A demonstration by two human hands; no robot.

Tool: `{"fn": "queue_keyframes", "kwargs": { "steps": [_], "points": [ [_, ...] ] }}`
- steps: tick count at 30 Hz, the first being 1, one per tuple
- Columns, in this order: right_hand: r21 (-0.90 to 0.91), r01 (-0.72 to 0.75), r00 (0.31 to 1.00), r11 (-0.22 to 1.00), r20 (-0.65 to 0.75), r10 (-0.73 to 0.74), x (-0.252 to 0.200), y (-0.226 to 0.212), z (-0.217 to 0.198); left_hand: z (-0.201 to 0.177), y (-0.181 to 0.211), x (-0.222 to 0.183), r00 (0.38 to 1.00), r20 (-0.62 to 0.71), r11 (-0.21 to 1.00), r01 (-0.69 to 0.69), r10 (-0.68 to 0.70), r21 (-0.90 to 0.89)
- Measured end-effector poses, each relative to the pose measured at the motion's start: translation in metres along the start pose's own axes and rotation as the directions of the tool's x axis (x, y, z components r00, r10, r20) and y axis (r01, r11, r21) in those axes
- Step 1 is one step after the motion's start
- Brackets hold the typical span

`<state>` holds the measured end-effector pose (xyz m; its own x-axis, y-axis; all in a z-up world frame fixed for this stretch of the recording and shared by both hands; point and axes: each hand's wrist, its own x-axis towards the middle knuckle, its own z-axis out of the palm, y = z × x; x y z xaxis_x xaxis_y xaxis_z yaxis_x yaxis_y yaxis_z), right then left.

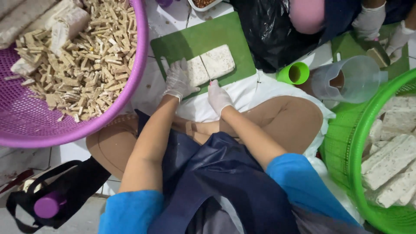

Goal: A person sitting on the floor uses a knife to slice blocks of tempeh into thin strips on a green cutting board.

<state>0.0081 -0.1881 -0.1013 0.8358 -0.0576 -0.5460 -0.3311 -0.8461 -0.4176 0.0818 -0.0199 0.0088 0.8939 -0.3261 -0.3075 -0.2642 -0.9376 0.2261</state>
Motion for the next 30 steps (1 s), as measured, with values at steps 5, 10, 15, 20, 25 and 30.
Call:
{"fn": "queue_keyframes", "kwargs": {
  "steps": [5,10,15,20,25,30],
  "points": [
    [0.019,-0.001,1.0,1.0,0.004,0.001,-0.007,0.005,-0.009,0.024,-0.016,0.007,0.994,-0.098,0.999,-0.051,0.05,-0.012],
    [0.08,-0.053,0.999,0.995,-0.002,0.053,0.003,0.012,-0.003,0.03,-0.056,0.02,0.983,-0.086,0.986,0.166,-0.164,0.012],
    [-0.243,0.306,0.925,0.92,-0.153,-0.348,-0.004,0.006,-0.043,-0.005,-0.051,0.03,0.952,-0.185,0.969,0.247,-0.243,0.001],
    [0.363,0.116,0.96,0.925,-0.278,-0.011,-0.058,0.001,-0.154,0.026,0.038,0.058,0.956,-0.294,0.927,-0.13,0.022,-0.353],
    [0.66,-0.016,0.949,0.751,-0.225,0.219,-0.046,0.044,-0.156,0.011,0.125,0.096,0.952,0.029,0.924,-0.304,0.306,0.234],
    [0.676,-0.083,0.939,0.732,-0.193,0.284,-0.053,0.044,-0.143,0.033,0.115,0.127,0.99,0.057,0.956,-0.138,0.127,0.258]
  ]
}}
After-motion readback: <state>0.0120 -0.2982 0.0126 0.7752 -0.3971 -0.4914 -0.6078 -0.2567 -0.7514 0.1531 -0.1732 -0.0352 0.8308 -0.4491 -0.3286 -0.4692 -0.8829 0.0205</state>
